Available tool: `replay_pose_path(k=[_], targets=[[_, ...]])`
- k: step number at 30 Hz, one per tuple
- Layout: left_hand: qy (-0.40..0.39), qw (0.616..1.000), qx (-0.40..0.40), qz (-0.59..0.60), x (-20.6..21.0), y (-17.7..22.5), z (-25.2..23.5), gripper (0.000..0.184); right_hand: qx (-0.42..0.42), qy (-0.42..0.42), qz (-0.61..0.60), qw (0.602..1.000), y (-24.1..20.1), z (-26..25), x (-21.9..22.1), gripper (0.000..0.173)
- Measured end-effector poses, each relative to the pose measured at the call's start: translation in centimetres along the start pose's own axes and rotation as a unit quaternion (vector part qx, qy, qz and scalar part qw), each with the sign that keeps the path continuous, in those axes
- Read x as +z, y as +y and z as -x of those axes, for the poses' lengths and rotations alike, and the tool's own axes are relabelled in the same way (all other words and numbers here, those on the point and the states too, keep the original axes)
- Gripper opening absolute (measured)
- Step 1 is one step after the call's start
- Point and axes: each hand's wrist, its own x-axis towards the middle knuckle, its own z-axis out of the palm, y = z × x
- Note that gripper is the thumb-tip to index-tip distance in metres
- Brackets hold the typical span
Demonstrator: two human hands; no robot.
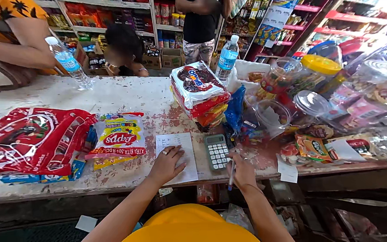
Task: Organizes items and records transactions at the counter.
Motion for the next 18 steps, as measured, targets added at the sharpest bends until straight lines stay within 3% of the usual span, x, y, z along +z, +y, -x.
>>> replay_pose_path(k=[4,6,10,13,18], targets=[[0.002,1.0,0.01,0.004,0.1,0.0,0.3,0.058,0.055,-0.117,0.032,0.991,-1.8,-2.4,0.5,0.036],[0.021,0.999,0.025,0.005,0.2,-0.1,0.4,0.056,0.009,-0.042,0.013,0.999,-1.7,-1.6,1.4,0.031],[0.047,0.998,0.036,0.005,0.6,-0.1,0.7,0.056,-0.029,-0.021,-0.016,0.999,-0.7,0.3,1.9,0.031],[0.047,0.998,0.036,-0.002,0.5,-0.2,0.7,0.056,-0.029,0.056,-0.022,0.998,0.9,1.2,1.1,0.028],[0.051,0.998,0.04,-0.007,0.4,-0.1,0.4,0.055,0.02,0.015,-0.009,1.0,1.3,1.4,0.0,0.025]])
